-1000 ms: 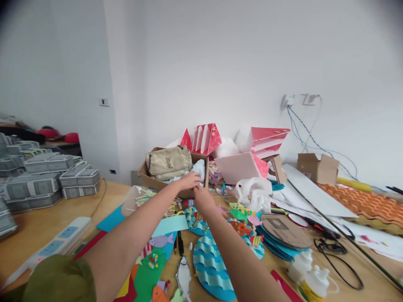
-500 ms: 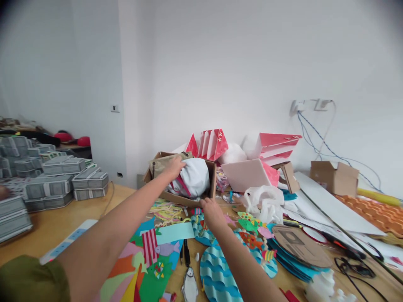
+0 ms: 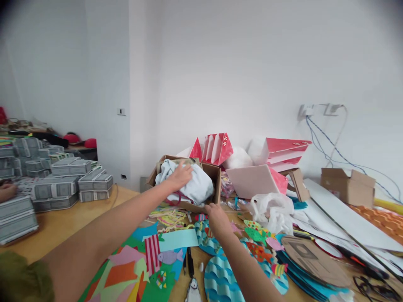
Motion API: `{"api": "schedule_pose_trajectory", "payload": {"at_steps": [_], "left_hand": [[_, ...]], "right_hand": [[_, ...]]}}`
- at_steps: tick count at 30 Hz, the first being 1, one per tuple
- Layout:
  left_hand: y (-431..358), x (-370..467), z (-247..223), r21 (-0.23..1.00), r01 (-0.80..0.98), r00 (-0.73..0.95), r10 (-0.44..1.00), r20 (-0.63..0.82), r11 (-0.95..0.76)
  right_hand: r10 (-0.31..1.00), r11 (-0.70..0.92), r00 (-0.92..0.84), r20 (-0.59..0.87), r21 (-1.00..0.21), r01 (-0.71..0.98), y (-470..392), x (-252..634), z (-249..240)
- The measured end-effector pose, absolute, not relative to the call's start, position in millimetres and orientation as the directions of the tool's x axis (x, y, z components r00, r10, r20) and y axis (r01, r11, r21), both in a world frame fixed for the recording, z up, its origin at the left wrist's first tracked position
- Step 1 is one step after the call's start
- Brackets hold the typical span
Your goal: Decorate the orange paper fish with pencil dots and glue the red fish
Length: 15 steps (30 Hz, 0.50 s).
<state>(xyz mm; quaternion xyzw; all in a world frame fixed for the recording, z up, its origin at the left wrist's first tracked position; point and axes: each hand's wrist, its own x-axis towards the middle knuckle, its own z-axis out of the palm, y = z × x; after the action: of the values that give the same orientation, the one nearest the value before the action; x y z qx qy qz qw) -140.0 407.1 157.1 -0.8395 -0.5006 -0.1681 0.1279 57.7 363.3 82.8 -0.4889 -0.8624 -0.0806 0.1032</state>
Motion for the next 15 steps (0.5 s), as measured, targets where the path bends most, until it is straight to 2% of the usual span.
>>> {"api": "schedule_pose_trajectory", "payload": {"at_steps": [3,6,10,15], "left_hand": [[406.5,-103.4,145.9,-0.001,0.787,0.583,0.743,0.329,-0.617],[411.2,-67.7,129.5,0.106,0.733,0.628,0.729,0.273,-0.672],[421.2,-43.4,110.5,0.238,0.755,0.556,0.789,0.259,-0.611],[429.9,-71.2,99.9,0.262,0.846,0.422,0.884,0.202,-0.464]], "right_hand": [[0.821,0.52,-0.513,0.249,0.043,0.853,360.8,57.6,83.6],[0.825,0.518,-0.513,0.237,0.045,0.854,361.6,57.1,84.2],[0.842,0.492,-0.49,0.226,0.051,0.869,362.6,57.1,84.3],[0.858,0.467,-0.468,0.212,0.058,0.882,359.2,57.6,85.1]]}}
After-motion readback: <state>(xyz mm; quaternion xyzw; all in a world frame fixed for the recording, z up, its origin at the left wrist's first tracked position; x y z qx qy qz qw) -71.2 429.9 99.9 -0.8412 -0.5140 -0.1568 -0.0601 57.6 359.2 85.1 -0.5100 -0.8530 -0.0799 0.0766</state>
